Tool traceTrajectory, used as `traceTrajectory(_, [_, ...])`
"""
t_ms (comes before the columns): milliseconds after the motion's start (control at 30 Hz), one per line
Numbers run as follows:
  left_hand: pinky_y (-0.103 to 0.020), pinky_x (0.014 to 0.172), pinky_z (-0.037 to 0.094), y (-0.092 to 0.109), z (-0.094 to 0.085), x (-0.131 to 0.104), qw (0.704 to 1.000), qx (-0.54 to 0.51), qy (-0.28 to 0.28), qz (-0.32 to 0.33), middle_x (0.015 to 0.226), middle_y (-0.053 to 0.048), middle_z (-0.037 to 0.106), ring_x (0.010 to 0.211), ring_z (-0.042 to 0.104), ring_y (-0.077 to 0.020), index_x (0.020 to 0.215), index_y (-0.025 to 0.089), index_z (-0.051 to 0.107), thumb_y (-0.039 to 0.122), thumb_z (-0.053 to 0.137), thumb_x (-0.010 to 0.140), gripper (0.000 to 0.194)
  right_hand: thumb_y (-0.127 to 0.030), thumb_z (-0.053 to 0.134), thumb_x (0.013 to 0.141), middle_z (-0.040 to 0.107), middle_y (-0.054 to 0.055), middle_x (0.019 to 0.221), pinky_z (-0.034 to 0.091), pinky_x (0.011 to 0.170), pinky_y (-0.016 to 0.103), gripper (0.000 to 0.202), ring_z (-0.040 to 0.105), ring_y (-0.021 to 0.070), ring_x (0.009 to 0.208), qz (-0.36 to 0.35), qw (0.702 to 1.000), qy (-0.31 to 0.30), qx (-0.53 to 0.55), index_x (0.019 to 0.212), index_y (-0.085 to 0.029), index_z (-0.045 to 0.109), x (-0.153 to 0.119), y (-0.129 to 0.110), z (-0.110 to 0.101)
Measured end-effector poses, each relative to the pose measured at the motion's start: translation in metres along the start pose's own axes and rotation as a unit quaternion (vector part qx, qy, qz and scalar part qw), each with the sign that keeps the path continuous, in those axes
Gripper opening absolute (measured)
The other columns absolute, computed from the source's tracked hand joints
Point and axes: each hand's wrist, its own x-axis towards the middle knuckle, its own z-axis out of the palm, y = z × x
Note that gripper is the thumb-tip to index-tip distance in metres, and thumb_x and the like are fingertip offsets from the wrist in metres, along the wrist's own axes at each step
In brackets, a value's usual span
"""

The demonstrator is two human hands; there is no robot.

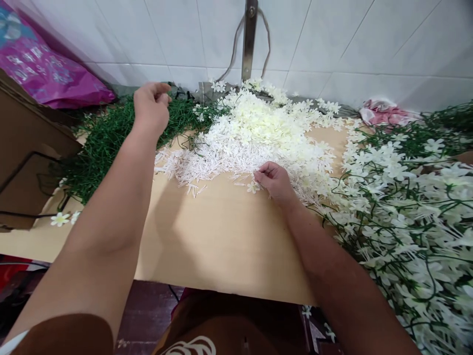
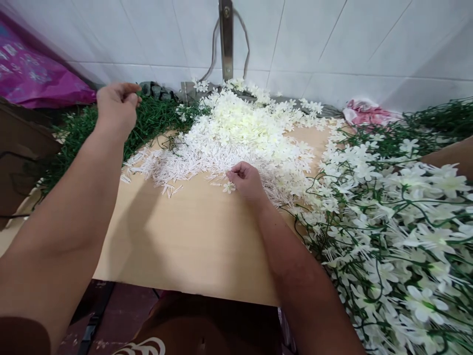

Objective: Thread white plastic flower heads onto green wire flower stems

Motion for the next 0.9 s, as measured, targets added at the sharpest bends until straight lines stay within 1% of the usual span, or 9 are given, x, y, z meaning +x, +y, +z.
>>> traceTrajectory(100, [-0.042,0.074,0.041,0.013,-0.005,-0.002,0.998,-0.054,0.04,0.0,0.107,-0.002,0.07,0.098,0.059,-0.0245,0.106,0.025,0.063,0.079,0.046,0.072,0.066,-0.042,0.085,0.05,0.058,-0.006,0.053,0.039,0.052,0.023,0.039,0.05,0.0071,0.051,0.004,1.0,-0.003,0.024,0.062,-0.02,0.055,0.0,-0.002,0.0])
traceTrajectory(200, [-0.039,0.069,0.041,0.028,0.004,-0.031,0.99,-0.141,-0.012,-0.011,0.097,-0.004,0.069,0.087,0.058,-0.0203,0.085,0.027,0.063,0.068,0.056,0.075,0.043,-0.041,0.087,0.048,0.058,-0.006,0.055,0.043,0.053,0.022,0.04,0.05,0.0062,0.052,0.011,0.998,0.002,0.066,0.062,-0.02,0.057,-0.001,-0.008,-0.001])
traceTrajectory(267, [-0.033,0.07,0.042,0.037,0.019,-0.061,0.976,-0.2,-0.08,-0.004,0.08,-0.003,0.063,0.073,0.052,-0.0122,0.074,0.02,0.057,0.055,0.06,0.079,0.036,-0.042,0.089,0.044,0.061,-0.005,0.062,0.048,0.058,0.022,0.042,0.054,0.0066,0.057,0.018,0.996,0.006,0.093,0.062,-0.02,0.058,-0.002,-0.013,0.0])
traceTrajectory(300, [-0.03,0.069,0.042,0.04,0.028,-0.078,0.967,-0.216,-0.137,0.0,0.074,-0.002,0.059,0.069,0.05,-0.01,0.072,0.018,0.055,0.053,0.06,0.08,0.037,-0.043,0.09,0.043,0.063,-0.004,0.067,0.051,0.061,0.023,0.043,0.056,0.0073,0.061,0.022,0.994,0.004,0.103,0.062,-0.02,0.059,-0.004,-0.015,0.0])
traceTrajectory(367, [-0.027,0.062,0.04,0.046,0.048,-0.111,0.946,-0.215,-0.241,-0.016,0.064,-0.001,0.054,0.061,0.046,-0.0094,0.069,0.017,0.053,0.056,0.058,0.08,0.041,-0.043,0.09,0.043,0.065,-0.003,0.078,0.055,0.071,0.026,0.042,0.061,0.0089,0.071,0.03,0.993,-0.014,0.114,0.062,-0.02,0.06,-0.006,-0.017,0.001])
traceTrajectory(433, [-0.025,0.058,0.039,0.049,0.064,-0.137,0.926,-0.218,-0.308,-0.013,0.06,0.001,0.05,0.058,0.044,-0.0094,0.068,0.017,0.052,0.057,0.054,0.082,0.042,-0.042,0.09,0.045,0.065,-0.002,0.084,0.057,0.079,0.03,0.04,0.063,0.01,0.078,0.043,0.991,-0.043,0.121,0.062,-0.02,0.061,-0.008,-0.017,0.002])
traceTrajectory(500, [-0.025,0.052,0.033,0.049,0.076,-0.153,0.906,-0.229,-0.354,-0.026,0.055,0.003,0.042,0.052,0.037,-0.0085,0.064,0.018,0.048,0.056,0.052,0.083,0.043,-0.041,0.09,0.047,0.066,-0.002,0.083,0.057,0.084,0.034,0.039,0.064,0.0104,0.078,0.064,0.986,-0.074,0.132,0.064,-0.019,0.061,-0.009,-0.013,0.004])
traceTrajectory(667, [-0.026,0.05,0.025,0.04,0.086,-0.16,0.881,-0.255,-0.396,-0.049,0.053,0.004,0.038,0.048,0.032,-0.0088,0.064,0.02,0.045,0.053,0.051,0.083,0.039,-0.04,0.09,0.05,0.064,-0.005,0.065,0.059,0.085,0.041,0.039,0.067,0.0122,0.071,0.115,0.973,-0.132,0.149,0.063,-0.018,0.059,-0.01,-0.007,0.007])
traceTrajectory(900, [-0.026,0.049,0.023,0.035,0.084,-0.158,0.874,-0.254,-0.411,-0.053,0.052,0.005,0.036,0.047,0.029,-0.0086,0.064,0.02,0.044,0.054,0.052,0.083,0.039,-0.041,0.089,0.05,0.063,-0.006,0.062,0.061,0.083,0.041,0.041,0.069,0.013,0.067,0.124,0.974,-0.126,0.144,0.064,-0.018,0.058,-0.011,-0.011,0.009])
